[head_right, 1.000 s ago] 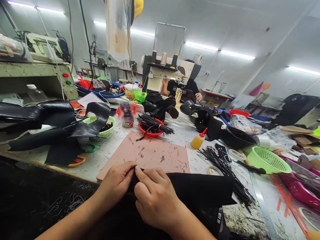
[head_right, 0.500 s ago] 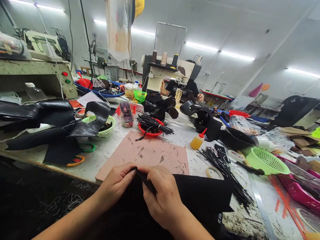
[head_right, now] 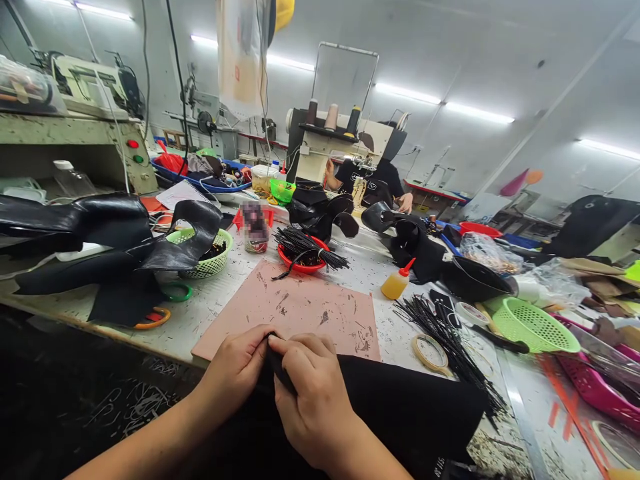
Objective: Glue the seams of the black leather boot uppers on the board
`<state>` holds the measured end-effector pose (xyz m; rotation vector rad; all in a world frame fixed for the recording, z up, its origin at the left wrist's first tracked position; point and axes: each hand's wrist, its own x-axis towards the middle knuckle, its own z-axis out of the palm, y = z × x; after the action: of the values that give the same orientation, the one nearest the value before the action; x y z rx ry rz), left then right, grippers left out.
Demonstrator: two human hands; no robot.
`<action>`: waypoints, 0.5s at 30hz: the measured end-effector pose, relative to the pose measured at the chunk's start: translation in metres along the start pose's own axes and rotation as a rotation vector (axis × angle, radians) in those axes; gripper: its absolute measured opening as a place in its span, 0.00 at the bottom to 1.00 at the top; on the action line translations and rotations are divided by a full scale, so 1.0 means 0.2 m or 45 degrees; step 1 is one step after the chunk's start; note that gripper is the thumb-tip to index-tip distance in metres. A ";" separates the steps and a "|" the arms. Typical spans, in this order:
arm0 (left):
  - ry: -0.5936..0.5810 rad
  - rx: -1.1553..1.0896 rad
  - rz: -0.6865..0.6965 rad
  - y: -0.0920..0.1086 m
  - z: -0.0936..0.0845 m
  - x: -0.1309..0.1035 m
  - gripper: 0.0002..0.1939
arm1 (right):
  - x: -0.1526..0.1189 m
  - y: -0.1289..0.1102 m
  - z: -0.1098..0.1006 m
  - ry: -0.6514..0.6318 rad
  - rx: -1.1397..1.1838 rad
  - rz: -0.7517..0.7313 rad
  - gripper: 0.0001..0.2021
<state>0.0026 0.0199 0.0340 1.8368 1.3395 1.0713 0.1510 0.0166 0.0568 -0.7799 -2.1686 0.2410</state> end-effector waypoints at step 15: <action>-0.316 -0.280 0.029 0.01 -0.08 0.00 0.12 | -0.01 -0.03 0.02 0.098 -0.207 -0.174 0.13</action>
<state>-0.0111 0.0204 0.0440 1.7582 1.0179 0.9270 0.1459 0.0106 0.0557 -0.7145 -2.1763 -0.0354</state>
